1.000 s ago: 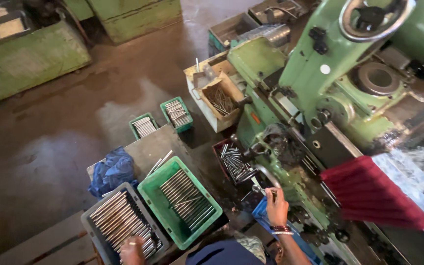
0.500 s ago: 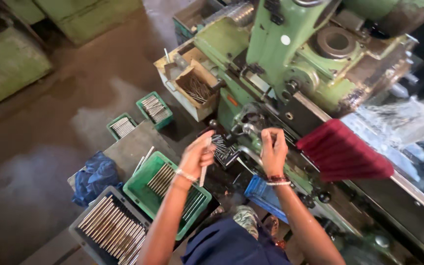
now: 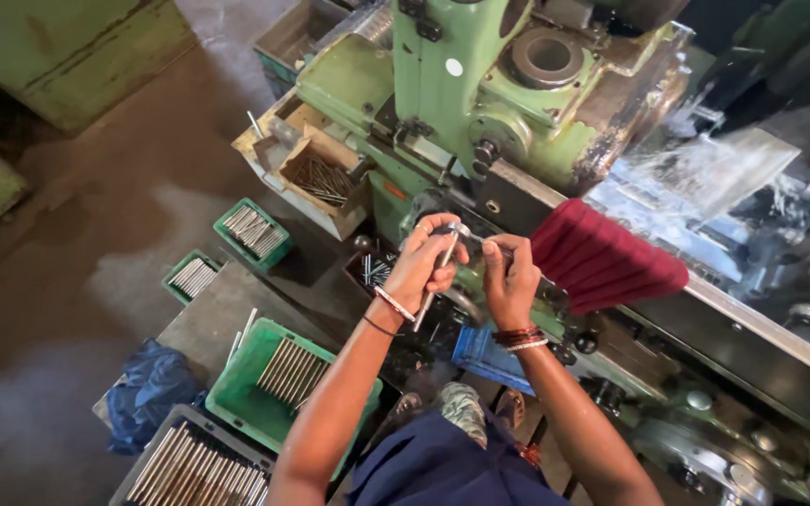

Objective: The person repeatedly picks up metal rods from a green bin, inserts them into a lathe chuck, operates the machine to machine the rods, removes the finished pieces, and wipes them with a red cloth. The process is repeated for multiple rods throughout the clip.

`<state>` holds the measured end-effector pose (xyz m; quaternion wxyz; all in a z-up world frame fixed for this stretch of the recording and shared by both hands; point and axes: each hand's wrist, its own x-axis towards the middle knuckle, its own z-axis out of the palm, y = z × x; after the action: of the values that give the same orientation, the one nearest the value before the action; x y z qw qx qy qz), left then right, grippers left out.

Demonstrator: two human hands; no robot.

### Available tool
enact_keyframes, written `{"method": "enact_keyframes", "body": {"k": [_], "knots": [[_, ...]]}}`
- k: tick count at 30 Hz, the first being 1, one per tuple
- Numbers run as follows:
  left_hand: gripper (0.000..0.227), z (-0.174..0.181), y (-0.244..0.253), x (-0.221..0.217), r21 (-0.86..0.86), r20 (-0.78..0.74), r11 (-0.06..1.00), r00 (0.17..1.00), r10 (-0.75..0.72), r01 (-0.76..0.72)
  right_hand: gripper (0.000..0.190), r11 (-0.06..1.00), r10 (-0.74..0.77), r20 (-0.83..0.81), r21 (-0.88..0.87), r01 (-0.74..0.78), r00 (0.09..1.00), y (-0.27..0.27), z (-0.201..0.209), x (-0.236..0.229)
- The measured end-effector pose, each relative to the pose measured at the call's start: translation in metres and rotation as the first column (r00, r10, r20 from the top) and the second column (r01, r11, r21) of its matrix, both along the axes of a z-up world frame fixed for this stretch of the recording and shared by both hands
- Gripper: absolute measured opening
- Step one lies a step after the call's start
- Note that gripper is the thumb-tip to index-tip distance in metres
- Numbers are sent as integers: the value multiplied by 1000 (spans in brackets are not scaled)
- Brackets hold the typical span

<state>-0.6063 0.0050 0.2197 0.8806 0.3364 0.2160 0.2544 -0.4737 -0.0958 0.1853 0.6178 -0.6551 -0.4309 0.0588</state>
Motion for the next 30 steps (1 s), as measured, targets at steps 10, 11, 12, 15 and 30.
{"method": "enact_keyframes", "body": {"k": [10,11,12,15,30], "knots": [[22,0,0,16,38,9,999,1000,-8,8,15,997,-28,207,75,13,978,-9,-7,13],[20,1,-2,16,34,7,999,1000,0,-1,14,996,-37,261,91,13,965,-10,-8,15],[19,3,-5,15,29,5,1000,1000,9,-9,14,994,-46,313,106,13,949,-12,-9,16],[23,10,-11,14,49,42,999,999,13,-15,15,992,-49,370,125,3,928,-17,-10,20],[24,15,-34,16,351,123,921,983,133,-169,37,980,181,-283,133,-149,942,-33,0,3]]}}
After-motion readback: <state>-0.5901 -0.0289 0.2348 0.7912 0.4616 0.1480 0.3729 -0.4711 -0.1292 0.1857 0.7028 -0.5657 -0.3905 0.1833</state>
